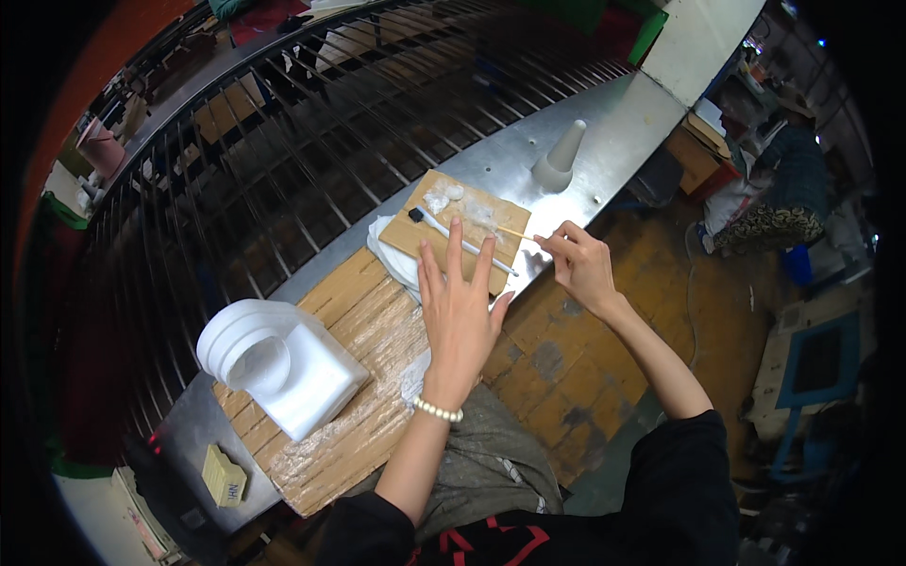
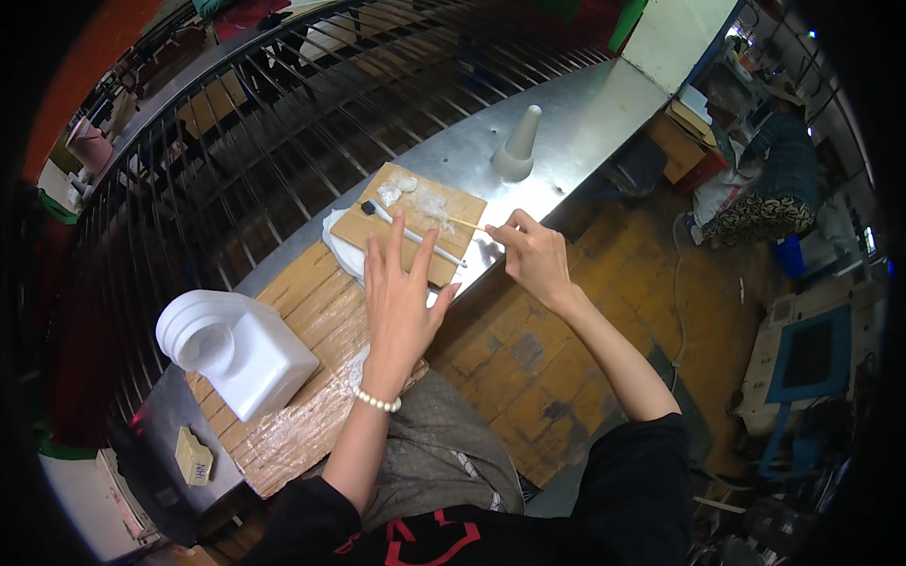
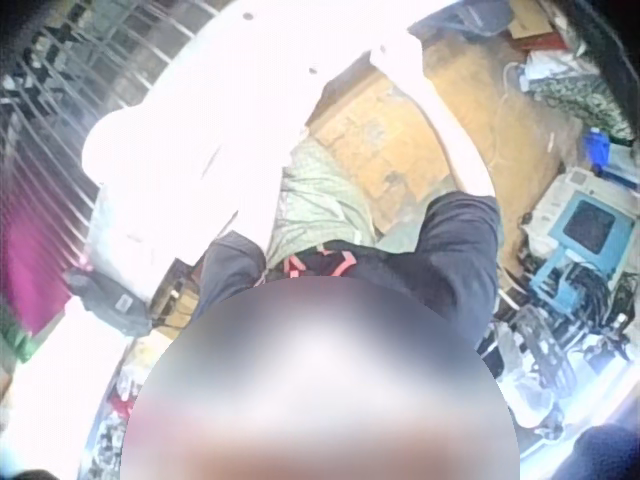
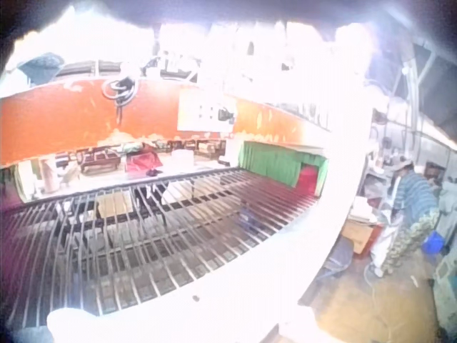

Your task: The person stirs a white paste inside a plastic container using a wooden stick, repeatedly scraping the sides and bottom to blend the contents. The person then places the container down and retrieves a bag of snacks from a backpack.

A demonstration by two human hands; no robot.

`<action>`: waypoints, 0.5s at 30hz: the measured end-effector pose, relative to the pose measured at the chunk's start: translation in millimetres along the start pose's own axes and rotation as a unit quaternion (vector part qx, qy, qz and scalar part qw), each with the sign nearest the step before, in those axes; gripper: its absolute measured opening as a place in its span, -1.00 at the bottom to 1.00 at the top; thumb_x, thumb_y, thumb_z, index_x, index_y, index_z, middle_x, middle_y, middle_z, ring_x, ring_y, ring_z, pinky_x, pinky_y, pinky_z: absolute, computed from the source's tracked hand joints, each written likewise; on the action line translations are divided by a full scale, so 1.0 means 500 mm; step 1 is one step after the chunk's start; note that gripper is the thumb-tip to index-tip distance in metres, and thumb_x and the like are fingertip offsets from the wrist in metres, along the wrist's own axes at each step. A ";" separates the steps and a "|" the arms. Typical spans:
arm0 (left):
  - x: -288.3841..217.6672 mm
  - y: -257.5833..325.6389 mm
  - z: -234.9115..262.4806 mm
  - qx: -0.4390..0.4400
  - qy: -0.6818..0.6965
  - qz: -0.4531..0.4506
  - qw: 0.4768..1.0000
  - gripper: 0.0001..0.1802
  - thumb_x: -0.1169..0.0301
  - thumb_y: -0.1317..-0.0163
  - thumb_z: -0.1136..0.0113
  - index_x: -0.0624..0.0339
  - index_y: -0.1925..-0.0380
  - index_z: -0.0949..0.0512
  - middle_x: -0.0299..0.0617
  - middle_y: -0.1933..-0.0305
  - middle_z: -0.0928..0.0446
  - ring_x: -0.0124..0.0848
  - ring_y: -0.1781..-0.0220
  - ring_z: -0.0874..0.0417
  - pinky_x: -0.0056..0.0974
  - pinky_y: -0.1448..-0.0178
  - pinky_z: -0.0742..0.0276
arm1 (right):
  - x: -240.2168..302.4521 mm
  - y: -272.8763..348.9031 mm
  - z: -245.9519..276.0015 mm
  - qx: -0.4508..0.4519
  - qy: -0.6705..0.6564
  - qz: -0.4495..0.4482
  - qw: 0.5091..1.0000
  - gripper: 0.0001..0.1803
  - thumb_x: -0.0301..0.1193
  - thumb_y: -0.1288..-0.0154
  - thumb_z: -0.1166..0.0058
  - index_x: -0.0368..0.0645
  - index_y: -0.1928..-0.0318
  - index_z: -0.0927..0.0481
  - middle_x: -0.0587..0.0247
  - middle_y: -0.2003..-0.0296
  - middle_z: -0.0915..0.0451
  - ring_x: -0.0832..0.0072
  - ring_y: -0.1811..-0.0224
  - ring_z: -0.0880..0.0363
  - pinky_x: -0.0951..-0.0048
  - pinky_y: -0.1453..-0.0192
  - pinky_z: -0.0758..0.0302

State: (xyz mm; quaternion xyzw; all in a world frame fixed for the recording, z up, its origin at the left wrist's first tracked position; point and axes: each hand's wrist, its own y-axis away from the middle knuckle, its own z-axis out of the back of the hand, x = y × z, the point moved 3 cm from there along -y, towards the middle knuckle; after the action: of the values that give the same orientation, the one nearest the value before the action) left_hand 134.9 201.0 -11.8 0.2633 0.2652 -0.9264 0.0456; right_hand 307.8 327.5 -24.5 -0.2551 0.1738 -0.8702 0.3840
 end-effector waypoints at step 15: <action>0.029 0.005 -0.052 0.006 -0.062 -0.008 0.998 -0.56 0.20 -0.06 -0.51 0.05 0.07 -0.63 -0.01 -0.27 -0.40 0.25 -0.52 -0.13 0.29 -0.50 -0.05 | -0.019 -0.053 0.020 0.241 -0.051 -0.021 0.969 -0.60 -0.72 -0.05 -0.04 -0.27 0.07 -0.70 0.13 0.52 -0.61 0.29 0.47 -0.66 0.27 0.32 -0.59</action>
State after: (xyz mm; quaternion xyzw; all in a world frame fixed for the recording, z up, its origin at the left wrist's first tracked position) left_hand 135.2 212.8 -39.1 0.2037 0.2585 -0.9428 0.0526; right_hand 303.8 350.9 -6.3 -0.2029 -0.0663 -0.8803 0.4238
